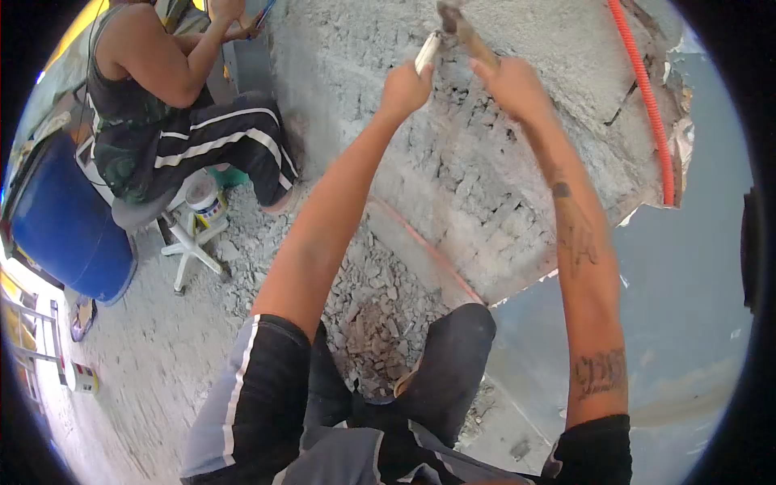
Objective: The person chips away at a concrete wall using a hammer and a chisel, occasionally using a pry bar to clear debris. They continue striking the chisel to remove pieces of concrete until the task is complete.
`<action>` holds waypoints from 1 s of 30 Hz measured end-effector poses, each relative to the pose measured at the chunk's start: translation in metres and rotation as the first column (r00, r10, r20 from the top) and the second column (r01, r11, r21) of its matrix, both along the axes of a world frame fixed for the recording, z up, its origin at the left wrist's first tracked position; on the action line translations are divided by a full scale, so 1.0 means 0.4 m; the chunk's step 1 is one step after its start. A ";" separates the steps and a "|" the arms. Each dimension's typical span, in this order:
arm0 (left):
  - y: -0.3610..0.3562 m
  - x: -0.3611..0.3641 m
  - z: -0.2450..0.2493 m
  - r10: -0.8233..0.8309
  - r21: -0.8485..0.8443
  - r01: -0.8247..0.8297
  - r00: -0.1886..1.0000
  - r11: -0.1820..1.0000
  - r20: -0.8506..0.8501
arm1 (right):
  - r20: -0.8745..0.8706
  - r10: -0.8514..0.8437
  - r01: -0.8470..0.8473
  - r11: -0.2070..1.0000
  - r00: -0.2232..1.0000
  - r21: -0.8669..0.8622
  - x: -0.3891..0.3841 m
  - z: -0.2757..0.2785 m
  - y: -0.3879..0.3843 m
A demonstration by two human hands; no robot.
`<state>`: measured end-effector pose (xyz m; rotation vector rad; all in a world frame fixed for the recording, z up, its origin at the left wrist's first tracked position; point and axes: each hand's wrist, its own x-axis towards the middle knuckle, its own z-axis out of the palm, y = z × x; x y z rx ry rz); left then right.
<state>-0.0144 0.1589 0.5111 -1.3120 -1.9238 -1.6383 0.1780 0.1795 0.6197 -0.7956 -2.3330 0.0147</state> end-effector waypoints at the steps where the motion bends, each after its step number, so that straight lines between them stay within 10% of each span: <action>1: -0.015 0.004 0.015 0.020 -0.055 -0.019 1.000 0.998 0.016 | 0.006 -0.023 0.024 0.993 1.000 -0.114 0.022 0.040 -0.045; 7: -0.033 -0.036 0.007 0.052 -0.324 -0.057 0.998 0.944 -0.025 | -0.548 0.209 -0.090 0.968 0.810 0.236 0.101 0.118 -0.229; 17: -0.161 0.090 0.005 0.082 -0.169 -0.144 0.941 0.975 -0.328 | -0.765 0.129 -0.476 0.843 0.631 -0.250 0.141 -0.252 -0.237; 22: -0.147 0.076 0.018 0.037 -0.136 -0.091 0.934 0.987 -0.357 | -0.926 -0.022 -0.719 0.623 0.377 -0.308 0.093 -0.409 -0.179; 30: -0.056 -0.009 0.025 -0.023 -0.154 -0.062 0.866 0.986 -0.499 | -0.975 0.138 -0.743 0.668 0.173 -0.038 0.014 -0.476 -0.083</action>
